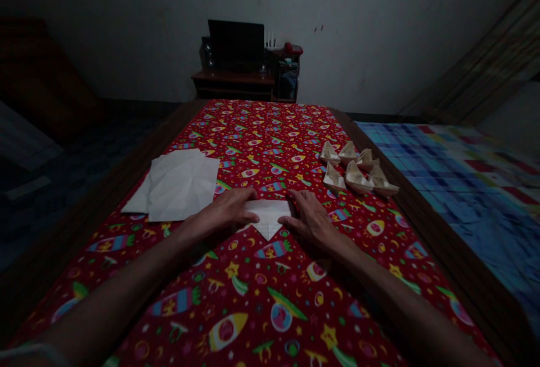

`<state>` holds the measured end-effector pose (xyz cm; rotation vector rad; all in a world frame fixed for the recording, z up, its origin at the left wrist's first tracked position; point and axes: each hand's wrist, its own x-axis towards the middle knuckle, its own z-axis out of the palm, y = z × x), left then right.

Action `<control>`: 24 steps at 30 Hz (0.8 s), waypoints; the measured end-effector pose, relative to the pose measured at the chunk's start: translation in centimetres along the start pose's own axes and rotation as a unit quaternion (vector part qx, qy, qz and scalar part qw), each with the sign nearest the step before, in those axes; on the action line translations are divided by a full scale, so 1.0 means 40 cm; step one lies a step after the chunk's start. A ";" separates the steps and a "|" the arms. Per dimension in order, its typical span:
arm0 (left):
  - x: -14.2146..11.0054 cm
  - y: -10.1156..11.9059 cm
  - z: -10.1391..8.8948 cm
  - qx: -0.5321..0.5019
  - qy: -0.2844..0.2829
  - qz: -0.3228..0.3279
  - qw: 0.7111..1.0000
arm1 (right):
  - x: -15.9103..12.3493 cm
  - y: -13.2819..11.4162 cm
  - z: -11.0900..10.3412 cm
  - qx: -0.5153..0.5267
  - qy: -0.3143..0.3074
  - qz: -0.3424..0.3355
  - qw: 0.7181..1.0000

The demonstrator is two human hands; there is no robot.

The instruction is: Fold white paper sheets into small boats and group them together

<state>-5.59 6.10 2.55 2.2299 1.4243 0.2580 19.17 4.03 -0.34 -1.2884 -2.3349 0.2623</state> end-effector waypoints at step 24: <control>-0.118 0.054 0.058 0.217 0.182 0.166 0.945 | -0.031 -0.049 -0.060 -0.192 0.008 -0.280 0.941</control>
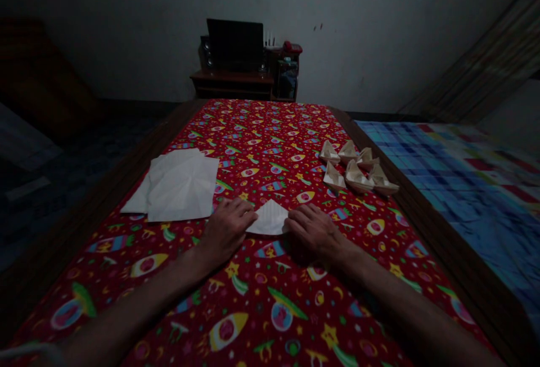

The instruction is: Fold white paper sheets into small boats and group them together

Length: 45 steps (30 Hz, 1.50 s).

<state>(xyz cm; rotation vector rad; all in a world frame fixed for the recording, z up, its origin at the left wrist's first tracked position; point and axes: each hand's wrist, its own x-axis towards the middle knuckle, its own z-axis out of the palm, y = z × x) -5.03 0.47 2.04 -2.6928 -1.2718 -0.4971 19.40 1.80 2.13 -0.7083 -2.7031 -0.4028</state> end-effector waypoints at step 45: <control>0.001 0.023 0.026 -0.046 0.006 -0.016 0.999 | -0.004 -0.008 0.040 0.098 -0.079 0.299 0.946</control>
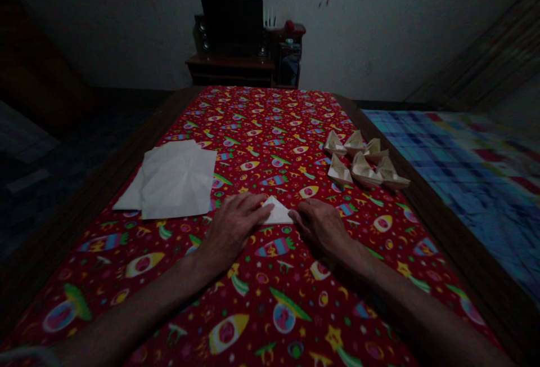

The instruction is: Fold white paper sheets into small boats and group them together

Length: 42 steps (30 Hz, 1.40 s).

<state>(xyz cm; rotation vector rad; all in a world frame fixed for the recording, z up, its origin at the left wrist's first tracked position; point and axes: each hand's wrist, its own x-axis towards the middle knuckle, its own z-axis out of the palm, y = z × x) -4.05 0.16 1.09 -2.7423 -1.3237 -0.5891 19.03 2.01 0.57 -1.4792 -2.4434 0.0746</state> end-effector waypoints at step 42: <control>0.060 0.005 0.036 0.032 -0.106 0.019 0.994 | -0.063 -0.029 -0.009 0.048 -0.006 -0.251 0.967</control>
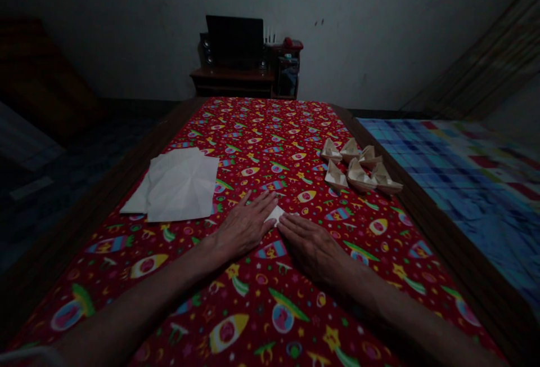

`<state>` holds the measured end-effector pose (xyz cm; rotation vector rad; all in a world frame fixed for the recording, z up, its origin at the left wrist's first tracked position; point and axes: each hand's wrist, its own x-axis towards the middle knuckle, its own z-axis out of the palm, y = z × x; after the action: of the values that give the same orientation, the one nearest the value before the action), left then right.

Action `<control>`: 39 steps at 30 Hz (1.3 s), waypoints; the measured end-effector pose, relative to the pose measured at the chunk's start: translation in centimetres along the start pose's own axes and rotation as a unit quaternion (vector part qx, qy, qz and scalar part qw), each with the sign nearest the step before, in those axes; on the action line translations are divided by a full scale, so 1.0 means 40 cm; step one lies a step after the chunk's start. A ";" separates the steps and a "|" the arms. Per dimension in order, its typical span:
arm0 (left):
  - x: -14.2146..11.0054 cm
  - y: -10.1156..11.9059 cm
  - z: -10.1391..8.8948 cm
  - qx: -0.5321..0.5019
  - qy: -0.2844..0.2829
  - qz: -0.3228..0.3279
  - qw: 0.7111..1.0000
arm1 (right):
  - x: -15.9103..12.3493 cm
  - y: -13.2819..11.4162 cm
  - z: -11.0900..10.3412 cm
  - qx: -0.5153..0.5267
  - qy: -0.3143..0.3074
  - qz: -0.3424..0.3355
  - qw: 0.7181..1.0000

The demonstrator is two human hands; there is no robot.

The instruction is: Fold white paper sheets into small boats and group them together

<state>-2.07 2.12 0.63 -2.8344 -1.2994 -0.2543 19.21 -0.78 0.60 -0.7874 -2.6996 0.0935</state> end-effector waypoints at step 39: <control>-0.059 0.030 0.010 -0.428 0.163 -0.221 0.861 | 0.107 0.022 0.014 -0.130 0.122 0.091 0.980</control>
<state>-2.62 -0.42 -0.05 -2.7463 -2.1130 -1.6055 16.06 2.26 1.20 -1.0470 -2.4310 -0.2997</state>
